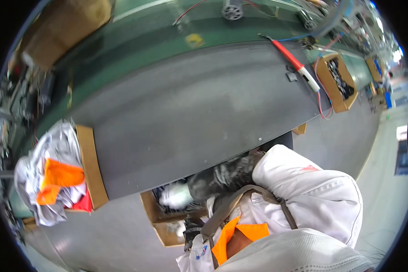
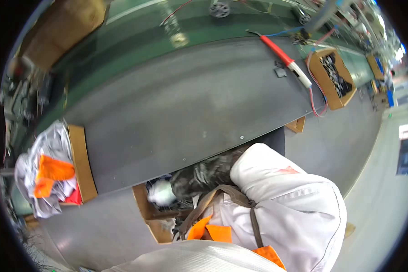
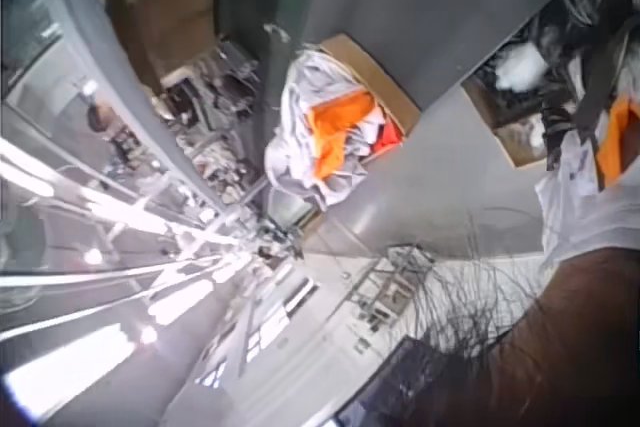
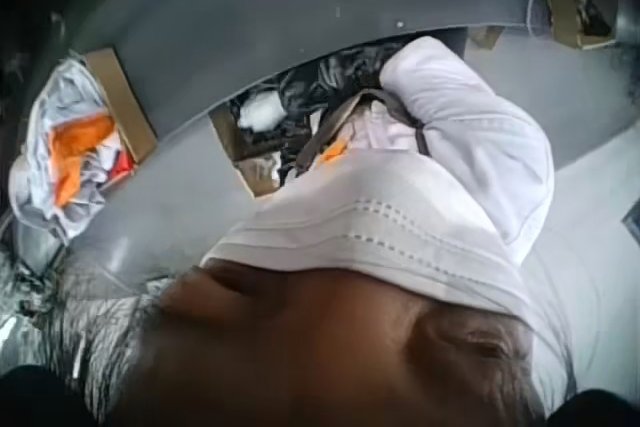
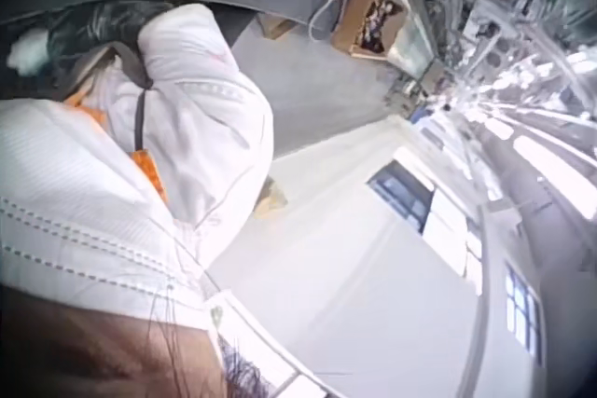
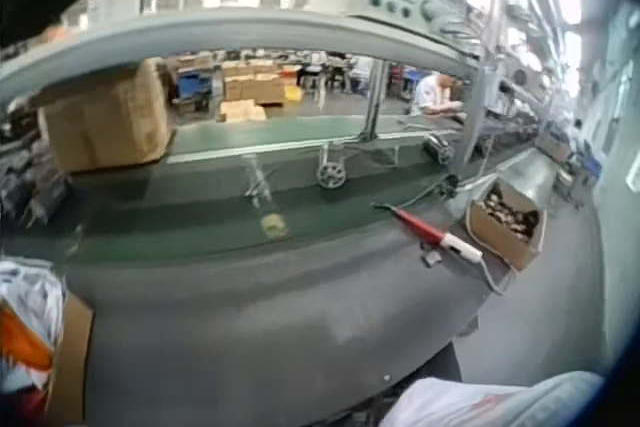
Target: Assembling small electric motors and connecting wires on a factory assembly line before packaging them.
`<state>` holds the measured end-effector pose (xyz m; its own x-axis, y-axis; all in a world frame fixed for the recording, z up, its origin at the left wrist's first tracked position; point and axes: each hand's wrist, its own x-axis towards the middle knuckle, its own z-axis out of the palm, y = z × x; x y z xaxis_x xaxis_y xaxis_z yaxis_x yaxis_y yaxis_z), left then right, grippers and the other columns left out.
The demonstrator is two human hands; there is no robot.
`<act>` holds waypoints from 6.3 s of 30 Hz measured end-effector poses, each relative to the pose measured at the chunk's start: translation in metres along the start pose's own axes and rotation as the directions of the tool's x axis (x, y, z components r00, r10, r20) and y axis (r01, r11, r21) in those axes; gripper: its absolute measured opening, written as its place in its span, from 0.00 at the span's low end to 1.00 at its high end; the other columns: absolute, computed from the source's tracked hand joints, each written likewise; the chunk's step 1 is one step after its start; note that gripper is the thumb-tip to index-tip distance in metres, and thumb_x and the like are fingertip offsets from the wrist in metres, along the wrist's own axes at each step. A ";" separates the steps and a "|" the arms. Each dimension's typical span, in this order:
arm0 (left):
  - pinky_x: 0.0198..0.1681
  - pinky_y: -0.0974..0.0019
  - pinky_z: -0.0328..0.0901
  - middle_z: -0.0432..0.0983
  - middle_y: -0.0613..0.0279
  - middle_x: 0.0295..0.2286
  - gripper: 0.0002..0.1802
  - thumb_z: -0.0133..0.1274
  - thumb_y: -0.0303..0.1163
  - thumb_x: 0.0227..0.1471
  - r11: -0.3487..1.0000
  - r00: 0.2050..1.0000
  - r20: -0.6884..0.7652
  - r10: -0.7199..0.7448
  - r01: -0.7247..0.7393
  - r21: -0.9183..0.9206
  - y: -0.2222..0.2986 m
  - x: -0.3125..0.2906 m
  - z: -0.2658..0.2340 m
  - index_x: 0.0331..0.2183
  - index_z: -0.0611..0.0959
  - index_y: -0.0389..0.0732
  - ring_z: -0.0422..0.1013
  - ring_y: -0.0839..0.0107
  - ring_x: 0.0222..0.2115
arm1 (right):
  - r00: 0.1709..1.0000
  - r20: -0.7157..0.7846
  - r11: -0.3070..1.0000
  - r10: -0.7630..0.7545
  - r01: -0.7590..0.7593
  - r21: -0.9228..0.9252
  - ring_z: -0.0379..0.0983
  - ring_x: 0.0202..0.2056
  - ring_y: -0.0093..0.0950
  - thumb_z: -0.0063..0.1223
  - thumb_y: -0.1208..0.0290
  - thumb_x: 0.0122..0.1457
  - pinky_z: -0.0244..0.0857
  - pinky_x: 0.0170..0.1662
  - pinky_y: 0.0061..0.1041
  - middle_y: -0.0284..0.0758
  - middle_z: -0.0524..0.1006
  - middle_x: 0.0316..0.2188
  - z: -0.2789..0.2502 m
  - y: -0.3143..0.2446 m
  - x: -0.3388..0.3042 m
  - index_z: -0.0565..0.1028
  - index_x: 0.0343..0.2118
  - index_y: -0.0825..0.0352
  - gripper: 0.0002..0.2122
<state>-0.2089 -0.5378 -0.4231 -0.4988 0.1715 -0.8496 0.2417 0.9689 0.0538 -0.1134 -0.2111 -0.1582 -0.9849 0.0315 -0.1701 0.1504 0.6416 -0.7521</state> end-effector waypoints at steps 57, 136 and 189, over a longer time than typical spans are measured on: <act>0.42 0.56 0.71 0.82 0.49 0.40 0.24 0.66 0.46 0.46 0.813 0.501 -0.864 0.050 -0.522 -0.256 0.164 -0.062 -0.580 0.39 0.86 0.37 0.79 0.57 0.40 | -0.038 -0.852 0.851 0.522 -0.052 0.523 0.63 0.17 0.13 0.57 0.71 0.63 0.59 0.18 0.17 0.29 0.76 0.35 -0.309 0.151 -0.307 0.60 0.69 0.50 0.31; 0.55 0.56 0.67 0.77 0.48 0.46 0.16 0.57 0.28 0.55 -0.035 0.022 -0.401 0.916 -0.990 -0.133 0.420 -0.418 -0.173 0.47 0.81 0.37 0.72 0.52 0.50 | 0.217 -0.595 0.593 0.774 0.078 0.801 0.70 0.21 0.14 0.56 0.74 0.64 0.67 0.23 0.14 0.31 0.77 0.28 -0.165 -0.048 -0.332 0.50 0.72 0.55 0.36; 0.40 0.63 0.75 0.80 0.50 0.37 0.27 0.45 0.47 0.67 -0.120 0.256 -0.346 0.902 -0.623 -0.773 0.549 -0.379 -0.198 0.45 0.79 0.29 0.78 0.66 0.37 | 0.330 -0.638 0.665 0.696 0.041 0.746 0.70 0.26 0.11 0.58 0.73 0.61 0.66 0.27 0.13 0.26 0.81 0.35 -0.295 -0.019 -0.323 0.81 0.48 0.65 0.12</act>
<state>-0.0516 -0.0354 0.0324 -0.1981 0.9801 0.0126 -0.3616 -0.0850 0.9285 0.1763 -0.0073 0.0986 -0.2748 0.9458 -0.1732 0.1231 -0.1440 -0.9819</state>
